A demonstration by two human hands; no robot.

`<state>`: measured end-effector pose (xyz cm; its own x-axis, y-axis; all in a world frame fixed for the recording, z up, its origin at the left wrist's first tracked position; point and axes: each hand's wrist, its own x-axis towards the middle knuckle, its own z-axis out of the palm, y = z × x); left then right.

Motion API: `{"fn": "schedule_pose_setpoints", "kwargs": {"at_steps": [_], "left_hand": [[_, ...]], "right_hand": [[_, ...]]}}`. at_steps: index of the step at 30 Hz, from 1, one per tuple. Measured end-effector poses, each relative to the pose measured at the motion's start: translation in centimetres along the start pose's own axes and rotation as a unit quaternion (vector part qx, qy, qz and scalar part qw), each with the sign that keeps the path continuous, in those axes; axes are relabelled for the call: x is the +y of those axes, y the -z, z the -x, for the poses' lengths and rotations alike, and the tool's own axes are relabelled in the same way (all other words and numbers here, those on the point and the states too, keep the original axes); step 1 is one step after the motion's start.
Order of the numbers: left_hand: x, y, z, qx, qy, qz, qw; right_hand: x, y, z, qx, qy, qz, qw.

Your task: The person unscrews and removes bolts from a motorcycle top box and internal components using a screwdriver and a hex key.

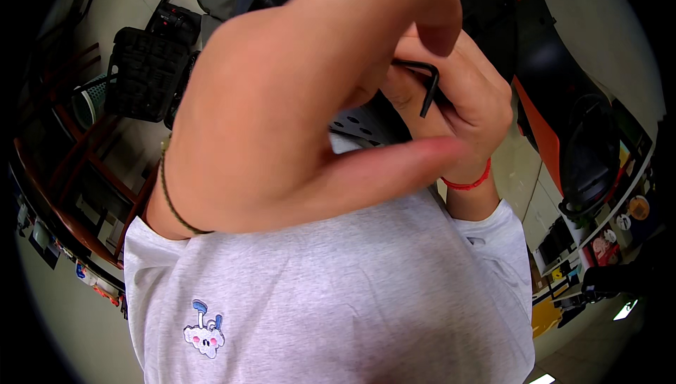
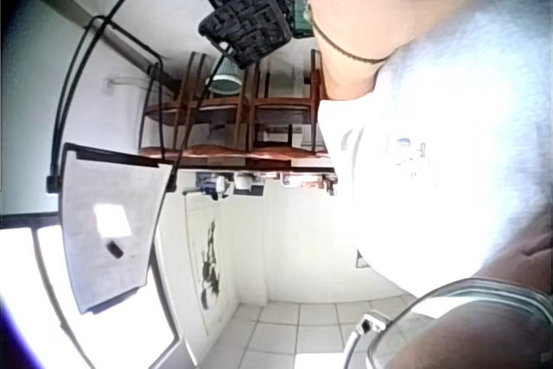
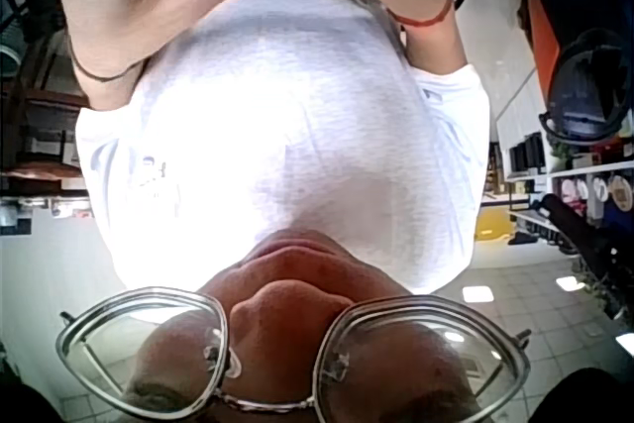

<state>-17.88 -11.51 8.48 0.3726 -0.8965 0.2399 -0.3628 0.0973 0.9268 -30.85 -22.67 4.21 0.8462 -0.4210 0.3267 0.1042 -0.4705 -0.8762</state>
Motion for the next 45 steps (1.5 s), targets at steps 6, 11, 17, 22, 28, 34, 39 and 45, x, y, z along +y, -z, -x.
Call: {"fn": "schedule_pose_setpoints", "kwargs": {"at_steps": [6,11,17,22,28,34,39,45], "left_hand": [[-1.8,2.4,-0.5,-0.136,0.020,0.104,0.985],[-1.9,3.3,-0.7,-0.199,0.048,0.060,0.977],[-1.9,2.6,-0.2,-0.146,0.081,0.107,0.980],[-0.8,0.5,-0.3,-0.064,0.070,0.063,0.993],[-1.6,-1.0,-1.2,0.029,-0.203,-0.181,0.962],[-0.3,0.7,-0.4,-0.036,0.030,-0.034,0.998],[0.1,2.6,0.6,-0.054,0.183,0.063,0.980],[-1.4,2.1,0.3,-0.088,0.136,0.101,0.982]], "right_hand": [[0.4,0.7,0.2,-0.052,0.021,0.015,0.998],[0.6,0.0,-0.2,-0.019,0.049,-0.020,0.998],[0.5,0.3,0.0,-0.056,0.028,0.000,0.998],[0.1,0.3,0.2,-0.027,0.036,0.022,0.999],[-0.5,0.2,-0.2,-0.006,0.037,0.040,0.998],[0.5,-0.3,0.4,0.015,0.004,-0.015,1.000],[0.6,0.2,-0.2,-0.041,0.032,-0.020,0.998],[0.7,0.2,0.3,-0.027,0.043,0.014,0.999]]}}
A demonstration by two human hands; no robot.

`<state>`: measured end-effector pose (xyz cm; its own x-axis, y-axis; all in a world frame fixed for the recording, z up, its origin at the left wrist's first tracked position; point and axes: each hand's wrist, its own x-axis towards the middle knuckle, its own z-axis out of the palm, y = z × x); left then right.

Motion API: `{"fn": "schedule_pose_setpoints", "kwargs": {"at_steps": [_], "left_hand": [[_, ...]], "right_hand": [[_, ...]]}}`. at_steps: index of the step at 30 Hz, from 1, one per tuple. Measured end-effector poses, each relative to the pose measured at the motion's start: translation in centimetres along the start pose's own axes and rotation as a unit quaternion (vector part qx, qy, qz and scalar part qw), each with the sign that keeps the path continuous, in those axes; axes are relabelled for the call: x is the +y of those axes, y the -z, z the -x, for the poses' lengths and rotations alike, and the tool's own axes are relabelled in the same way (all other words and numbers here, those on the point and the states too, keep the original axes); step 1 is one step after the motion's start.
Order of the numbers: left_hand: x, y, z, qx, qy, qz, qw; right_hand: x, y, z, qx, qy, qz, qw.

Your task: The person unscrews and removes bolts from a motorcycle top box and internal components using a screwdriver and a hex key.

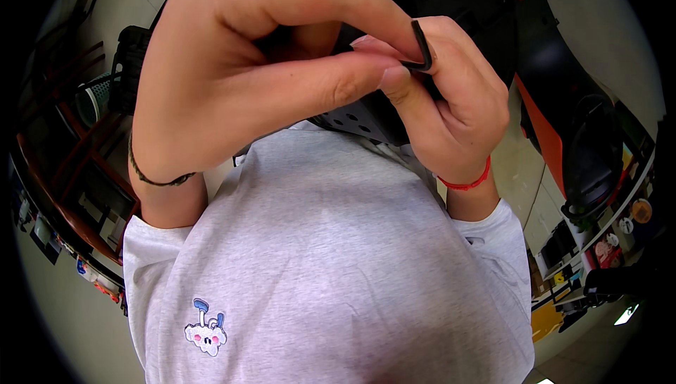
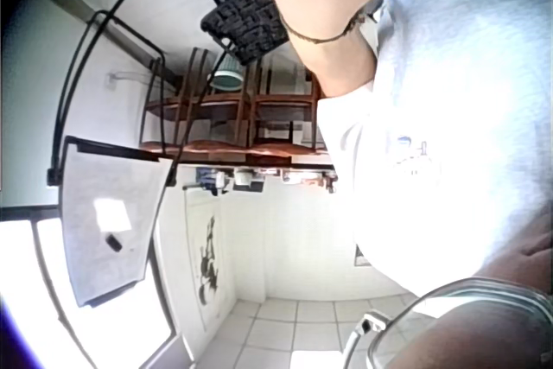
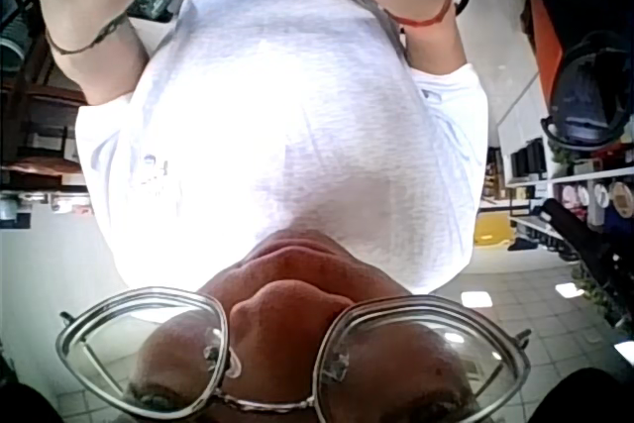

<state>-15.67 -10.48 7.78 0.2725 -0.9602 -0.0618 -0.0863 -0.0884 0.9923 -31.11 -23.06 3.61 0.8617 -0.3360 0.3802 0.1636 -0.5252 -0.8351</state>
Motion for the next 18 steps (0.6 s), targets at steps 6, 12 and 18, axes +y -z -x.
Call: {"fn": "schedule_pose_setpoints", "kwargs": {"at_steps": [6,12,18], "left_hand": [[-0.3,0.1,-0.1,-0.026,-0.006,0.027,0.999],[-0.2,0.8,-0.9,-0.069,-0.108,-0.099,0.987],[-0.1,0.5,-0.7,-0.034,-0.098,-0.073,0.992]], "right_hand": [[-0.6,0.0,-0.3,-0.026,0.009,0.003,1.000],[-0.2,0.0,0.2,-0.022,-0.005,-0.012,1.000],[0.2,-0.5,-0.2,0.004,0.021,-0.003,1.000]]}}
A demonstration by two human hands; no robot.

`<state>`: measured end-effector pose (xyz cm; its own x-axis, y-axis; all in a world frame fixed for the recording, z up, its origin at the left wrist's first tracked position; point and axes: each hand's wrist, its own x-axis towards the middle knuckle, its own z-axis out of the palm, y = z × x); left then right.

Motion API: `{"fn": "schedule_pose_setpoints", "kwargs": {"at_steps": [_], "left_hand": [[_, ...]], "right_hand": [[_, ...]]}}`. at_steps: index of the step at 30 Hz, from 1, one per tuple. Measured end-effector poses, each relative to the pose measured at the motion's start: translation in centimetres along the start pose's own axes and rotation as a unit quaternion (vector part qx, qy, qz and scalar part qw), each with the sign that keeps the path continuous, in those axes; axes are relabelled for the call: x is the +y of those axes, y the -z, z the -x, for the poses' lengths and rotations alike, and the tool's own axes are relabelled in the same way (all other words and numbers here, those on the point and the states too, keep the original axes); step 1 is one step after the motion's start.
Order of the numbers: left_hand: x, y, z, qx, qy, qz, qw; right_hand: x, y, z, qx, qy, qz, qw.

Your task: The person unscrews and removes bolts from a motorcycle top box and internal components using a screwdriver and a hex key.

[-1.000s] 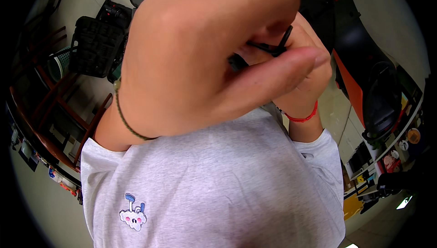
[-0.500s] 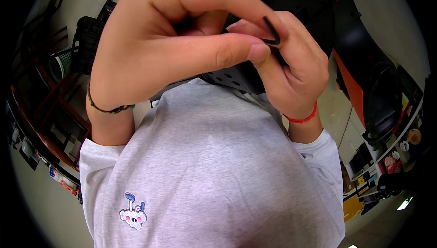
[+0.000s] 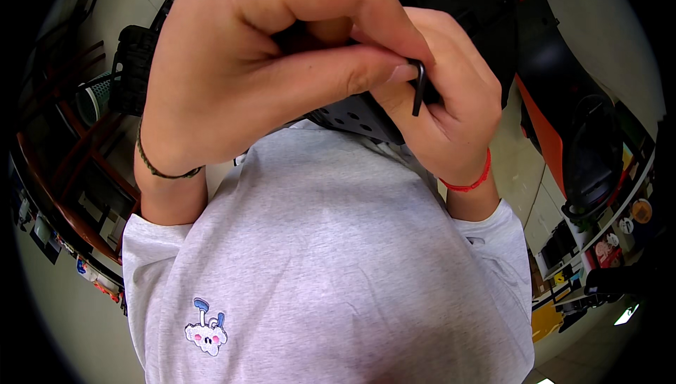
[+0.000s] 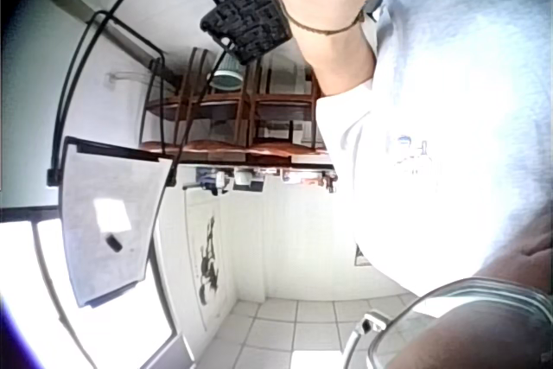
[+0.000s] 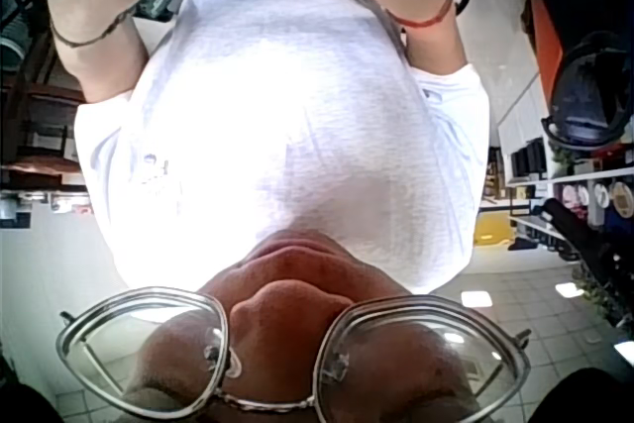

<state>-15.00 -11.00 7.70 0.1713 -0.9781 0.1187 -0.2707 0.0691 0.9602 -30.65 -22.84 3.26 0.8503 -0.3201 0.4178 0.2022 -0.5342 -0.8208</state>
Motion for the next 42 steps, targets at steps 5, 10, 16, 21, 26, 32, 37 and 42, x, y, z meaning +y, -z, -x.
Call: {"fn": "schedule_pose_setpoints", "kwargs": {"at_steps": [5,10,16,21,26,32,37,42], "left_hand": [[0.4,-0.6,0.0,0.019,0.027,0.005,0.999],[2.3,-0.1,-0.5,0.023,0.177,0.028,0.984],[0.3,-0.1,-0.2,0.046,0.090,0.041,0.994],[-0.2,0.9,-0.8,-0.035,0.016,-0.007,0.999],[0.4,0.8,-0.8,-0.035,0.046,0.000,0.998],[0.2,0.3,-0.9,-0.022,0.078,0.040,0.996],[0.8,0.6,-1.0,-0.035,0.068,0.024,0.997],[-0.5,0.4,-0.7,-0.005,0.038,0.135,0.990]], "right_hand": [[-0.4,0.5,0.3,0.003,-0.048,-0.020,0.999],[-0.9,0.5,0.2,-0.010,-0.070,-0.027,0.997],[-0.8,0.3,-0.2,-0.022,-0.059,-0.048,0.997],[-0.6,0.3,0.1,-0.021,-0.056,-0.064,0.996],[-0.8,0.6,-0.3,-0.027,-0.053,-0.053,0.997],[-0.6,0.5,0.4,0.012,-0.079,-0.039,0.996],[-0.5,0.5,0.5,0.001,-0.061,-0.054,0.997],[-0.8,0.6,0.4,-0.016,-0.093,-0.089,0.992]]}}
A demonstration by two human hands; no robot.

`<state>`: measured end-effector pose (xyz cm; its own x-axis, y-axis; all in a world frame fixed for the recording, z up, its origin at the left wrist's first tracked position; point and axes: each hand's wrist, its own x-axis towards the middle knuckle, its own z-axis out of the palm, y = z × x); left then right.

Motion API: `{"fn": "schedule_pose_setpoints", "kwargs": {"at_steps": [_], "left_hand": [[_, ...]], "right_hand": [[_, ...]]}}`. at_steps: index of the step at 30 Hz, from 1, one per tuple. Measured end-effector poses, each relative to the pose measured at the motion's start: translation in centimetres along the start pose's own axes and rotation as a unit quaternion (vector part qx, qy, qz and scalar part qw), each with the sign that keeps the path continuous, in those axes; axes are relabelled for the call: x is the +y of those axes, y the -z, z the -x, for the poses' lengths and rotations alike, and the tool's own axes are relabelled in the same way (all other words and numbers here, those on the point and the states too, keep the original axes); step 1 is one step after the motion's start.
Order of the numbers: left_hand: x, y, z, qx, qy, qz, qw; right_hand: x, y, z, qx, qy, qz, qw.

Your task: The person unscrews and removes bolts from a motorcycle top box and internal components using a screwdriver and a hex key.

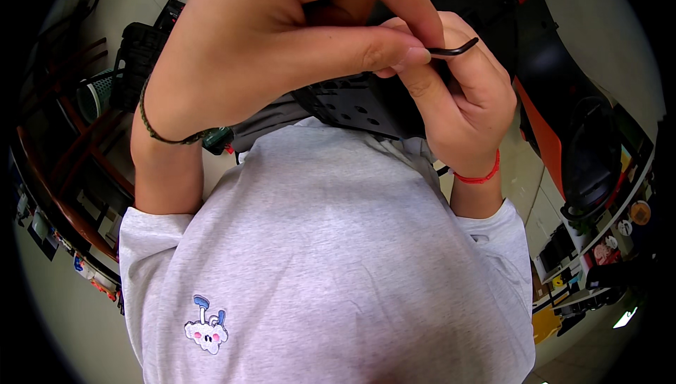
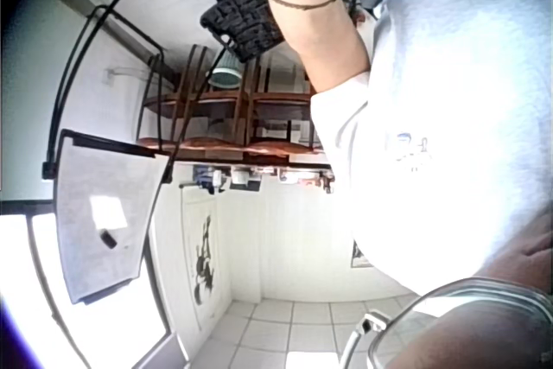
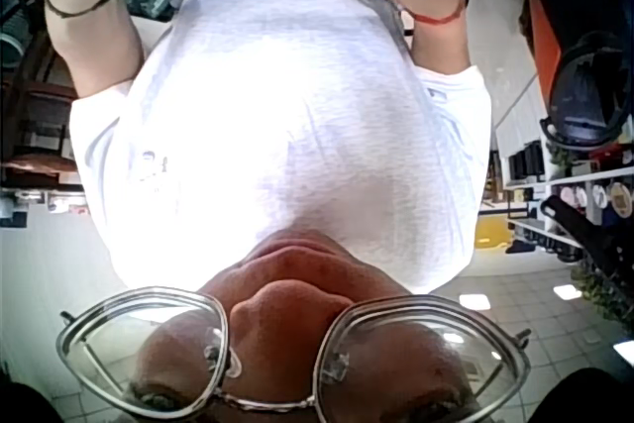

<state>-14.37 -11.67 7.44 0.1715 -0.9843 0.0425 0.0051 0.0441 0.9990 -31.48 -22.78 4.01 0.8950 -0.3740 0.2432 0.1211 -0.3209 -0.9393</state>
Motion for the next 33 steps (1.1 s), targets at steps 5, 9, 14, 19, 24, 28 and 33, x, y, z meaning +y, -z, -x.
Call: {"fn": "schedule_pose_setpoints", "kwargs": {"at_steps": [5,9,14,19,24,28,33], "left_hand": [[-1.0,-0.2,0.1,0.002,-0.048,0.020,0.999],[-1.0,-0.1,-0.2,-0.009,-0.056,-0.035,0.998],[0.7,0.2,0.1,-0.017,0.016,-0.067,0.997],[1.2,-0.1,0.1,-0.007,0.134,-0.033,0.990],[1.3,1.0,-0.3,-0.069,0.109,-0.091,0.987],[-0.4,0.6,0.0,-0.030,-0.030,-0.072,0.996],[2.4,-0.2,-0.9,0.032,0.160,0.049,0.985]], "right_hand": [[0.1,0.2,-0.4,-0.019,0.025,0.012,0.999],[-0.3,0.2,-0.5,-0.017,0.021,0.043,0.999],[-0.4,-0.1,0.0,0.029,-0.039,0.017,0.999],[0.7,0.0,0.2,0.030,0.027,0.003,0.999],[-0.1,0.1,-0.3,0.001,0.029,0.025,0.999],[-0.4,-0.2,-0.5,0.006,0.027,0.016,0.999],[0.5,0.1,0.2,0.016,-0.016,-0.012,1.000]]}}
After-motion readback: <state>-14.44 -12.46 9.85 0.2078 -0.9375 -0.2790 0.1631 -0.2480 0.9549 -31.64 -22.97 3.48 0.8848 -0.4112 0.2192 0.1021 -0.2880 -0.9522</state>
